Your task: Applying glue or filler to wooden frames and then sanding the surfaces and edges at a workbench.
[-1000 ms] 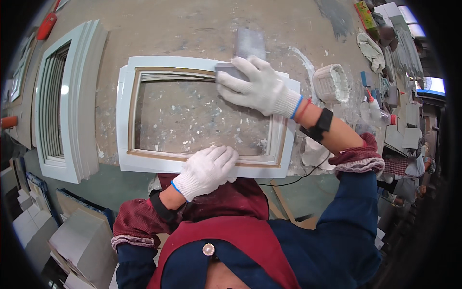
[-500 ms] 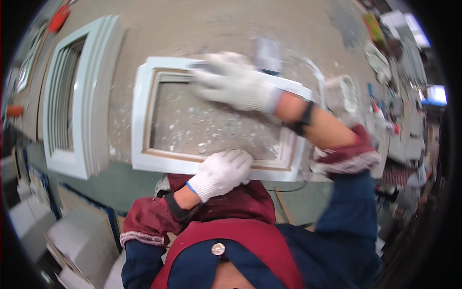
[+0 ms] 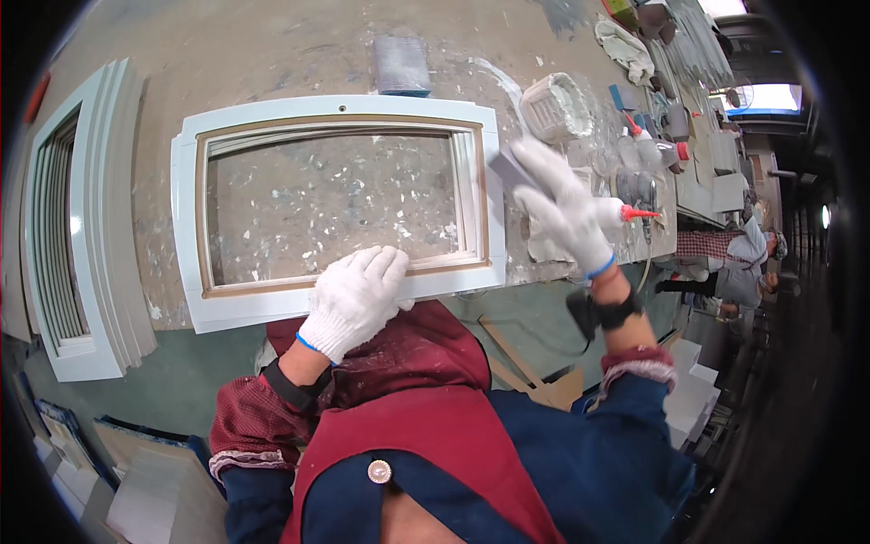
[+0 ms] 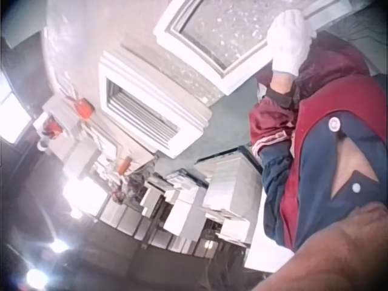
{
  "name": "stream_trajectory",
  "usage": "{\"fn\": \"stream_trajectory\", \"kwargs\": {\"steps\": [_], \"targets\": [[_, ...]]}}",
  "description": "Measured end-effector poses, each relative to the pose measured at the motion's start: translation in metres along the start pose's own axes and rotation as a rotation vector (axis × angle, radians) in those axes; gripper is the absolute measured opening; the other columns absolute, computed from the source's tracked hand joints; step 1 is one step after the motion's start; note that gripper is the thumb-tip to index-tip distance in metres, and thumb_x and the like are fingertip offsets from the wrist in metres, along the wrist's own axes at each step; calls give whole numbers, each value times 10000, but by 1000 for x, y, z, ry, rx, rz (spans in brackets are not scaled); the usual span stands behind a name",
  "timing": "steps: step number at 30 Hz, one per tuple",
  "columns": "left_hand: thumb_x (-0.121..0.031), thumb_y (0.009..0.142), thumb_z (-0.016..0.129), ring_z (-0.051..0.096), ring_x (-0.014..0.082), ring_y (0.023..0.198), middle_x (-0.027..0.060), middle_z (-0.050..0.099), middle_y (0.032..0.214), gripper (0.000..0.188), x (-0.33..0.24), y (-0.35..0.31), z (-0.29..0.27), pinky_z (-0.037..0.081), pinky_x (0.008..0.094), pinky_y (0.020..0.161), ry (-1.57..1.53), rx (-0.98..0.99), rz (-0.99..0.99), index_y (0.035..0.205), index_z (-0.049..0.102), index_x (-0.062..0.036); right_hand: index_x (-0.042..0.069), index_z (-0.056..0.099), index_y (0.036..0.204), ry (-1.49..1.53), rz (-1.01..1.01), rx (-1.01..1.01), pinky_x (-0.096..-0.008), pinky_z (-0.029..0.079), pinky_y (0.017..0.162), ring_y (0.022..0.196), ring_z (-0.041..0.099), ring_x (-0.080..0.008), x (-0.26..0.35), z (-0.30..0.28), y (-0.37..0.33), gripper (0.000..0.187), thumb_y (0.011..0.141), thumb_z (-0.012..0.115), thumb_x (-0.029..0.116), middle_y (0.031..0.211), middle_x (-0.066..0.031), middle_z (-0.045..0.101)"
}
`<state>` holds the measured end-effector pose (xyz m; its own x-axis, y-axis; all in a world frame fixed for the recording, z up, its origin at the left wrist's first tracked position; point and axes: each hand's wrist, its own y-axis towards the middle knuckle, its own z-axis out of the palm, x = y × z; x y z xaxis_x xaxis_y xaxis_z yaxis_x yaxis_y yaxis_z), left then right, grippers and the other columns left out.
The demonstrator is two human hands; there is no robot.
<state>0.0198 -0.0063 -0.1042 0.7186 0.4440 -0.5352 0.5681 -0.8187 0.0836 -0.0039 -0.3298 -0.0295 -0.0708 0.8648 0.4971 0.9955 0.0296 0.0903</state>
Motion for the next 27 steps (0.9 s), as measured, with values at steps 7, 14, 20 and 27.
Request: {"fn": "stream_trajectory", "kwargs": {"steps": [7,14,20,27], "targets": [[-305,664,806,627,262,991,70,605,1003,545,-1,3,-2,530,377,821,23,-133,80,1092,565,-68,59,596,1353,-291,214,-243,-444,375,1108,1309,488,-355,-31,43,-66,576,836,747,263,1393,-178,551],[-350,611,838,604,268,950,79,599,970,608,-8,-6,-7,504,378,850,20,-240,-39,1079,578,-62,60,576,1357,-597,1,-237,-520,387,1069,1278,468,-428,4,35,-40,651,802,765,345,1366,-188,545],[-340,622,836,563,282,1055,86,585,1070,653,17,-50,-43,415,498,1005,135,-168,-151,1157,582,-63,-4,595,1272,-210,-369,37,-508,413,988,1200,528,-403,74,52,-60,654,706,805,248,1286,-198,567],[-251,645,801,531,330,1200,118,554,1271,747,0,-90,-44,367,538,1088,216,-196,-296,1327,549,-78,-8,616,1153,-145,-413,111,-549,407,942,1084,567,-383,98,81,-72,646,546,770,148,1152,-181,580]]}}
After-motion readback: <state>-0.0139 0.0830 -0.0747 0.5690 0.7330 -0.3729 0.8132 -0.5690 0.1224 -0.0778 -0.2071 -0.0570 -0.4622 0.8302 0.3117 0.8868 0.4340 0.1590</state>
